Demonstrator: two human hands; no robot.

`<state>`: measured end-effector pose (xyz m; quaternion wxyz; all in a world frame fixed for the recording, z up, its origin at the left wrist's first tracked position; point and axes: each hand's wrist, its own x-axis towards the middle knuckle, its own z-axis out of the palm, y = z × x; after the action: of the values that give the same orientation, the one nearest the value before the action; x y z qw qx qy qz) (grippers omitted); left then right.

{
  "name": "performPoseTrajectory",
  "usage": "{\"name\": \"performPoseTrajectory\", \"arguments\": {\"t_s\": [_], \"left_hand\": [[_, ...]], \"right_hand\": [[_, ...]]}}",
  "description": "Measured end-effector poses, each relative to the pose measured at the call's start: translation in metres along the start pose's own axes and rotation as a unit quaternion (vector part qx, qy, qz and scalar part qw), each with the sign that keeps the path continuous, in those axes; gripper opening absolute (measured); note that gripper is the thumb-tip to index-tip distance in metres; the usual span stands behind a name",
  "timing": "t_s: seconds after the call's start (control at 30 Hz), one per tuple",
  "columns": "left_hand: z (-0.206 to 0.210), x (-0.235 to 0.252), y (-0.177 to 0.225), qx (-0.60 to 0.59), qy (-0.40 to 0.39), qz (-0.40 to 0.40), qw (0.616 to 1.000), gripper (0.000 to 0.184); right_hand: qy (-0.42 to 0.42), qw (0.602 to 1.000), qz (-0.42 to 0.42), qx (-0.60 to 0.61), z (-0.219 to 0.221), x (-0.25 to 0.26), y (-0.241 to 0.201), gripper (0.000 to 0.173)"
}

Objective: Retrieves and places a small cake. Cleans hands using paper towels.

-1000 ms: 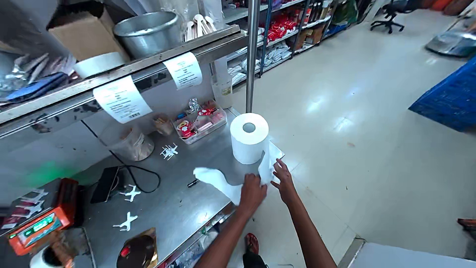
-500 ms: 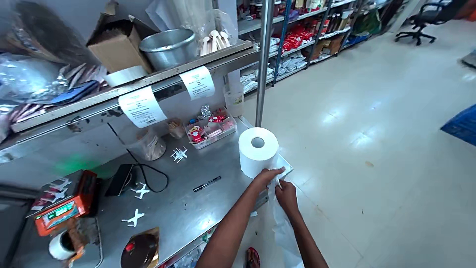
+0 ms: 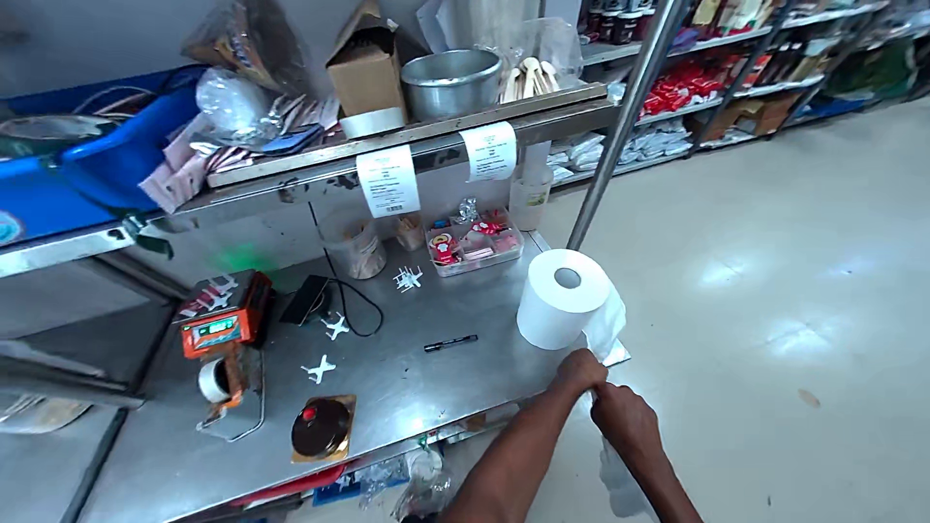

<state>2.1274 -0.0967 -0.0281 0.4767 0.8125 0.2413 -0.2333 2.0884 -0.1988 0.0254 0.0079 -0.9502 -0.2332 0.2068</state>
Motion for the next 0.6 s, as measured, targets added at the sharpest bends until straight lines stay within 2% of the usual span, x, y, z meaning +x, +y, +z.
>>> {"name": "performPoseTrajectory", "arguments": {"t_s": [0.17,0.23,0.27,0.33,0.37,0.43,0.5,0.6], "left_hand": [[0.0,-0.01,0.016,0.021,0.015,0.002,1.0,0.041],[0.003,-0.011,0.023,0.009,0.03,-0.001,1.0,0.039],[0.006,-0.013,0.025,-0.004,0.045,-0.004,0.999,0.038],[0.001,-0.018,0.021,-0.028,0.09,-0.008,0.996,0.039],[-0.005,-0.015,0.014,-0.03,0.104,-0.012,0.994,0.041],[-0.009,0.002,0.002,-0.014,0.091,-0.011,0.996,0.044],[0.005,0.008,-0.007,-0.009,0.039,0.0,0.999,0.056],[0.016,-0.005,-0.006,-0.027,0.001,0.014,1.0,0.076]], "right_hand": [[-0.004,1.0,0.024,-0.013,-0.011,-0.004,0.003,0.024],[0.01,0.997,0.038,0.063,-0.008,-0.001,0.012,0.023],[0.029,0.986,0.034,0.161,-0.001,0.0,0.021,0.019],[0.082,0.912,-0.008,0.403,0.015,-0.017,0.024,0.015],[0.087,0.884,-0.028,0.458,0.009,-0.039,0.016,0.013],[0.137,0.889,-0.041,0.435,-0.014,-0.073,0.013,0.019],[0.163,0.877,-0.034,0.45,-0.025,-0.078,0.028,0.02],[0.169,0.797,-0.089,0.573,-0.034,-0.064,0.049,0.022]]}}
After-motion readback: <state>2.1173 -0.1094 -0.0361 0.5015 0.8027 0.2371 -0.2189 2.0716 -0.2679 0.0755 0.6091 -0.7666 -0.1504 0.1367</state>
